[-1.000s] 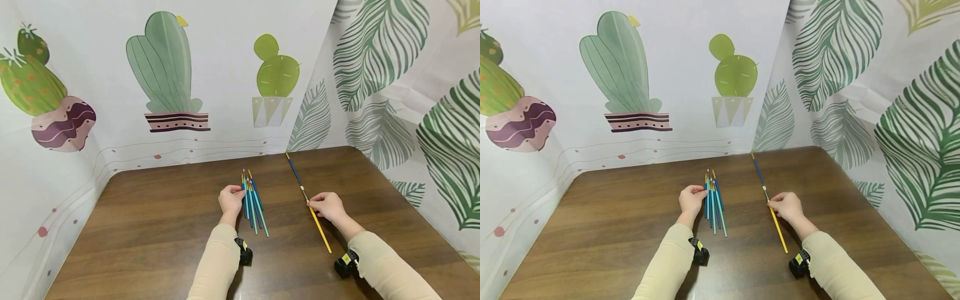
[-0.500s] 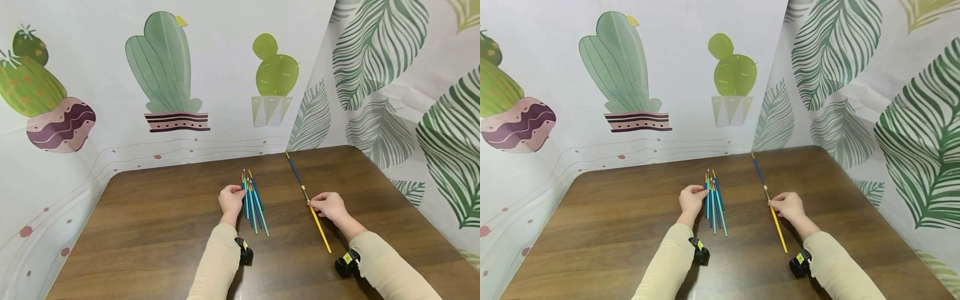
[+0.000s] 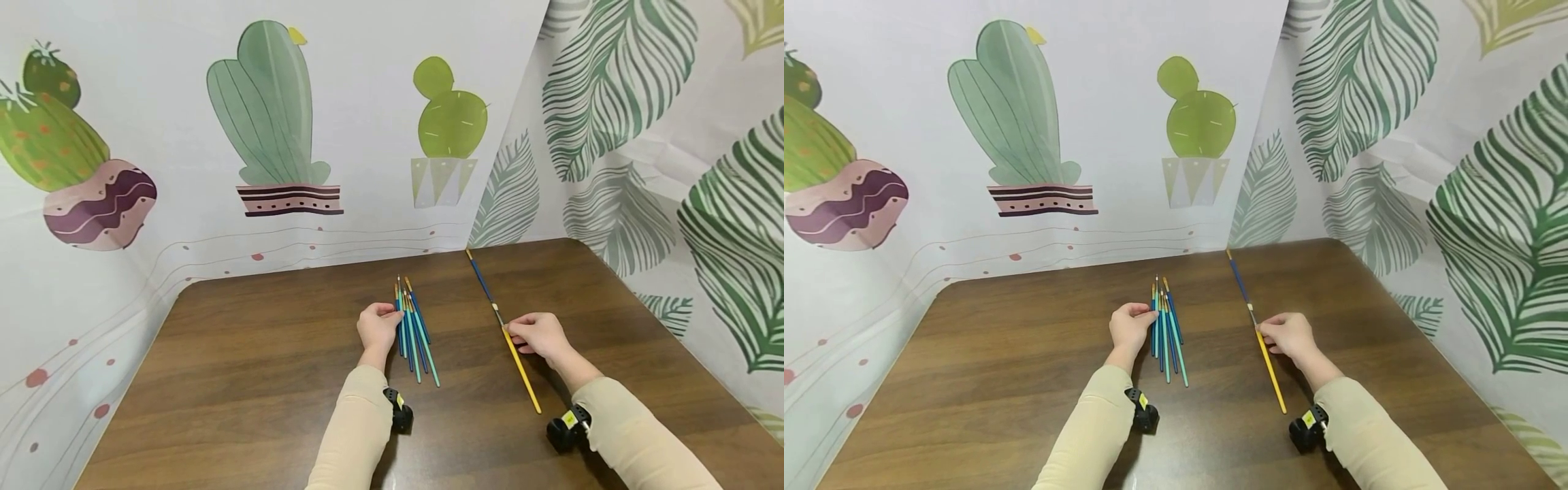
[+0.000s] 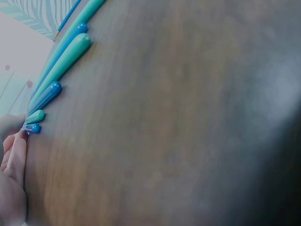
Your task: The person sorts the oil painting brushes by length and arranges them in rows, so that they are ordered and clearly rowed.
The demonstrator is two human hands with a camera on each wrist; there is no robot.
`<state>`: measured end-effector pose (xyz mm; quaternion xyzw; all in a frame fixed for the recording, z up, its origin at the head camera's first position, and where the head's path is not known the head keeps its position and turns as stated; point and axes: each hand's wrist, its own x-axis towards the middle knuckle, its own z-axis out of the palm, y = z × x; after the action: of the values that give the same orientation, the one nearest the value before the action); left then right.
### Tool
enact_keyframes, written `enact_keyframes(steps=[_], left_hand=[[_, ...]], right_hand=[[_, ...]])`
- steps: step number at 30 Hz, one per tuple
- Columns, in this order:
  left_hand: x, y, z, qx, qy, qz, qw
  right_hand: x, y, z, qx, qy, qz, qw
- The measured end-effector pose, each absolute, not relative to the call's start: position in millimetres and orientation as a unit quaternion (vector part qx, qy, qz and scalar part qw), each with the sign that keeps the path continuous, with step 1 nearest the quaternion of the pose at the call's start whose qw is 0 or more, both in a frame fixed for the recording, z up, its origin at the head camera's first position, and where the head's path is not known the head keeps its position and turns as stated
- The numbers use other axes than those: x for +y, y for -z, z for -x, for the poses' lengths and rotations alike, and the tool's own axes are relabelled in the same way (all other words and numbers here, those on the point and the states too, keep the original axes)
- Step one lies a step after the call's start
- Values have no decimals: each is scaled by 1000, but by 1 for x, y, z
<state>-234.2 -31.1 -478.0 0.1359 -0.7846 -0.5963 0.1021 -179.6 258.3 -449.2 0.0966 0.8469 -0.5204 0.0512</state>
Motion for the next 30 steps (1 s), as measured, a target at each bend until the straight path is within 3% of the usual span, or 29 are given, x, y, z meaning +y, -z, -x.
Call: enact_keyframes(steps=[30], left_hand=[[-31,477,233,-788,592,-134,104]], right_hand=[[236,437,199,796,599,-91,0]])
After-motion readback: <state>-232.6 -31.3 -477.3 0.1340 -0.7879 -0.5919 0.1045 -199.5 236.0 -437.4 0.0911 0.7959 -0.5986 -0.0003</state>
